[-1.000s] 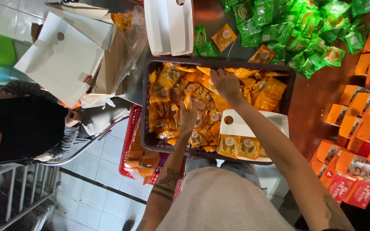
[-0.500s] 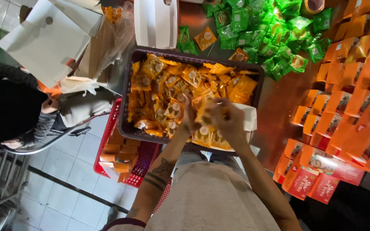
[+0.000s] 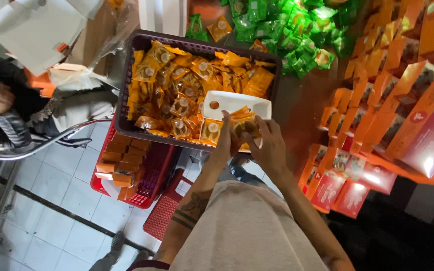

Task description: The person repeatedly picks small orange snack packets from a large bin and places them into white cardboard boxes. They then close the boxes and set them aside on a nearby stack. The process is repeated continuously.

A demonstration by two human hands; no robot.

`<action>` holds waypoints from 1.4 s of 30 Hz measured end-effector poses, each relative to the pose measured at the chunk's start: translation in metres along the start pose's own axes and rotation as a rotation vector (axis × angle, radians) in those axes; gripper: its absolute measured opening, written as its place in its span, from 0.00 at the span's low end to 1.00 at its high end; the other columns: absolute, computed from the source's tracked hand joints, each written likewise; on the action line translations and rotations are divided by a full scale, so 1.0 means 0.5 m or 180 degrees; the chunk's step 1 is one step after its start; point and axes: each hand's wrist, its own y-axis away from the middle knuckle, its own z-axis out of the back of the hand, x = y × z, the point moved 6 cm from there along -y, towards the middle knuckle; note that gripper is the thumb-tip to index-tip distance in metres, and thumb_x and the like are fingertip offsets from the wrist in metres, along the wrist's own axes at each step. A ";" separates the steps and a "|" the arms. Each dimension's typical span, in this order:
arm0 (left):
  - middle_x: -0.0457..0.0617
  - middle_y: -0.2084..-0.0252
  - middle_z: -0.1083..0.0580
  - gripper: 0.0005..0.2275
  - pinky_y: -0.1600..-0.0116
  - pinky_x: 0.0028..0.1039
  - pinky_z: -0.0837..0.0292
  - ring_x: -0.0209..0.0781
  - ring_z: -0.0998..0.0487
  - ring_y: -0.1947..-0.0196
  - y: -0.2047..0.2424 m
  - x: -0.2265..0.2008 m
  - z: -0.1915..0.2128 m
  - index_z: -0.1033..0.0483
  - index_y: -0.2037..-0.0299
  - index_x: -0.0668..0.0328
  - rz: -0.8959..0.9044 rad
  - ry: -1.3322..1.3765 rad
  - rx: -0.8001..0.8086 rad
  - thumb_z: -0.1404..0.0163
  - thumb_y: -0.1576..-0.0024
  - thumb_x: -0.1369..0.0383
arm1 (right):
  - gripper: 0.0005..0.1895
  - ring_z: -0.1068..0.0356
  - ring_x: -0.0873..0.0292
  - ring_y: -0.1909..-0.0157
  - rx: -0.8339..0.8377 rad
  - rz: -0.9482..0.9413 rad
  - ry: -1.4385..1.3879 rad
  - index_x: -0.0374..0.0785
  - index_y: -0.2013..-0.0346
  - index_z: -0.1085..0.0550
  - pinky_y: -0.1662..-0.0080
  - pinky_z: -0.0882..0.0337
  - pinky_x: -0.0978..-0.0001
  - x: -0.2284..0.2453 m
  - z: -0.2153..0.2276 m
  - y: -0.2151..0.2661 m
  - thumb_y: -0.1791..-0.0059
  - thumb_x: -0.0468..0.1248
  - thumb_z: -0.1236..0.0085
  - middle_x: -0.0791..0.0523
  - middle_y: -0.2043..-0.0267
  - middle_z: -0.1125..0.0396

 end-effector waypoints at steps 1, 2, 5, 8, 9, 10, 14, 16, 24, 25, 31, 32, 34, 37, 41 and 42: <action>0.60 0.47 0.25 0.46 0.57 0.24 0.18 0.44 0.19 0.61 0.011 0.004 -0.001 0.34 0.31 0.60 0.0053 -0.0370 -0.0259 0.48 0.51 0.30 | 0.32 0.28 0.47 0.53 0.0223 -0.0329 -0.0592 0.37 0.35 0.29 0.58 0.24 0.60 -0.008 0.010 0.008 0.52 0.42 0.31 0.48 0.52 0.34; 0.55 0.53 0.21 0.44 0.62 0.19 0.20 0.42 0.17 0.64 0.023 0.001 -0.003 0.28 0.35 0.55 0.0104 -0.0751 -0.0521 0.51 0.52 0.27 | 0.33 0.25 0.45 0.57 0.0445 -0.0657 -0.1190 0.39 0.33 0.30 0.63 0.24 0.61 -0.009 0.015 0.015 0.52 0.36 0.31 0.47 0.52 0.31; 0.65 0.30 0.34 0.53 0.33 0.44 0.30 0.62 0.29 0.34 0.061 -0.004 -0.012 0.43 0.24 0.57 0.0108 -0.0862 -0.0413 0.58 0.53 0.25 | 0.34 0.25 0.53 0.55 0.0519 -0.0877 -0.1234 0.43 0.35 0.29 0.57 0.24 0.62 -0.034 0.008 0.027 0.54 0.46 0.28 0.53 0.57 0.27; 0.67 0.27 0.38 0.54 0.29 0.49 0.36 0.67 0.34 0.30 0.011 0.017 0.033 0.45 0.23 0.60 0.0113 -0.0682 -0.0371 0.55 0.52 0.26 | 0.22 0.28 0.56 0.62 0.0288 -0.0865 -0.2082 0.40 0.43 0.26 0.59 0.25 0.65 -0.049 0.018 0.019 0.51 0.37 0.30 0.52 0.63 0.28; 0.67 0.27 0.38 0.54 0.29 0.49 0.36 0.67 0.34 0.30 0.060 0.019 0.001 0.45 0.23 0.60 0.0127 -0.0687 -0.0397 0.55 0.52 0.26 | 0.22 0.28 0.56 0.62 0.0299 -0.0890 -0.2092 0.40 0.43 0.26 0.59 0.25 0.65 -0.028 0.048 0.028 0.51 0.37 0.30 0.52 0.63 0.28; 0.64 0.25 0.42 0.55 0.25 0.49 0.42 0.64 0.39 0.27 0.093 0.009 -0.045 0.48 0.22 0.58 0.0123 -0.0529 -0.0422 0.53 0.54 0.27 | 0.23 0.29 0.54 0.59 -0.0014 -0.0979 -0.2224 0.38 0.41 0.28 0.56 0.25 0.62 -0.020 0.084 0.010 0.50 0.34 0.35 0.50 0.60 0.29; 0.52 0.47 0.20 0.38 0.41 0.39 0.20 0.47 0.18 0.48 -0.050 0.055 0.080 0.20 0.44 0.57 0.0097 -0.0025 0.0531 0.56 0.44 0.29 | 0.21 0.31 0.57 0.52 -0.0784 -0.0666 -0.2307 0.35 0.38 0.32 0.47 0.29 0.65 -0.039 0.164 -0.028 0.46 0.22 0.48 0.50 0.57 0.31; 0.52 0.49 0.20 0.37 0.43 0.38 0.20 0.47 0.18 0.50 -0.053 0.052 0.076 0.20 0.46 0.57 0.0135 -0.0118 0.0531 0.55 0.43 0.30 | 0.19 0.29 0.57 0.55 -0.0717 -0.0669 -0.2315 0.36 0.40 0.31 0.47 0.29 0.65 -0.029 0.169 -0.026 0.45 0.20 0.52 0.50 0.59 0.29; 0.54 0.62 0.22 0.30 0.57 0.30 0.21 0.45 0.19 0.65 -0.045 0.045 0.051 0.19 0.55 0.60 0.0481 -0.0674 0.0603 0.52 0.41 0.36 | 0.22 0.24 0.48 0.57 -0.0223 0.0082 -0.0999 0.43 0.47 0.23 0.52 0.24 0.56 -0.001 0.010 -0.026 0.56 0.27 0.40 0.54 0.63 0.25; 0.55 0.65 0.22 0.29 0.60 0.29 0.21 0.45 0.20 0.68 -0.054 0.023 0.034 0.19 0.57 0.61 0.0501 -0.0809 0.0669 0.51 0.40 0.37 | 0.24 0.26 0.55 0.56 -0.0489 0.0148 -0.0555 0.49 0.46 0.22 0.49 0.25 0.65 -0.005 -0.005 -0.031 0.58 0.34 0.38 0.59 0.58 0.29; 0.57 0.76 0.23 0.26 0.72 0.22 0.22 0.43 0.21 0.80 -0.046 -0.046 0.047 0.18 0.65 0.63 0.0823 -0.1243 0.0696 0.48 0.38 0.42 | 0.42 0.38 0.48 0.35 -0.0328 0.0060 -0.1112 0.41 0.33 0.32 0.34 0.38 0.60 0.034 -0.033 -0.029 0.58 0.53 0.31 0.52 0.38 0.39; 0.57 0.78 0.24 0.26 0.75 0.21 0.22 0.42 0.21 0.83 -0.041 -0.051 0.054 0.18 0.67 0.64 0.0905 -0.1338 0.0712 0.47 0.37 0.44 | 0.60 0.46 0.47 0.23 -0.0052 0.0338 -0.0959 0.38 0.28 0.37 0.26 0.46 0.57 0.037 -0.063 -0.028 0.67 0.62 0.23 0.49 0.27 0.45; 0.56 0.66 0.25 0.29 0.62 0.31 0.24 0.46 0.21 0.69 -0.081 -0.027 0.208 0.22 0.56 0.62 0.1103 -0.2541 0.0453 0.47 0.40 0.38 | 0.66 0.46 0.39 0.25 0.0702 -0.0032 -0.0572 0.40 0.24 0.44 0.28 0.47 0.47 0.054 -0.139 0.019 0.68 0.63 0.24 0.44 0.27 0.47; 0.54 0.49 0.25 0.34 0.45 0.40 0.26 0.48 0.23 0.51 -0.165 -0.035 0.304 0.25 0.40 0.58 0.0988 -0.3504 0.0539 0.39 0.47 0.40 | 0.72 0.45 0.27 0.30 0.1273 -0.0334 -0.0437 0.36 0.22 0.50 0.30 0.45 0.37 0.077 -0.160 0.009 0.68 0.69 0.28 0.35 0.28 0.49; 0.55 0.53 0.22 0.32 0.57 0.37 0.27 0.49 0.20 0.57 -0.181 -0.007 0.356 0.26 0.38 0.55 0.1052 -0.3268 0.0562 0.34 0.47 0.46 | 0.43 0.43 0.14 0.40 0.0482 -0.1390 -0.1092 0.22 0.24 0.54 0.43 0.31 0.37 0.144 -0.104 0.000 0.49 0.30 0.45 0.19 0.30 0.59; 0.55 0.53 0.22 0.32 0.57 0.37 0.27 0.49 0.20 0.57 -0.195 -0.004 0.344 0.26 0.38 0.55 0.1089 -0.3297 0.0603 0.34 0.47 0.46 | 0.43 0.43 0.14 0.40 0.0441 -0.1432 -0.1074 0.22 0.24 0.54 0.43 0.31 0.37 0.127 -0.119 0.023 0.49 0.30 0.45 0.19 0.30 0.59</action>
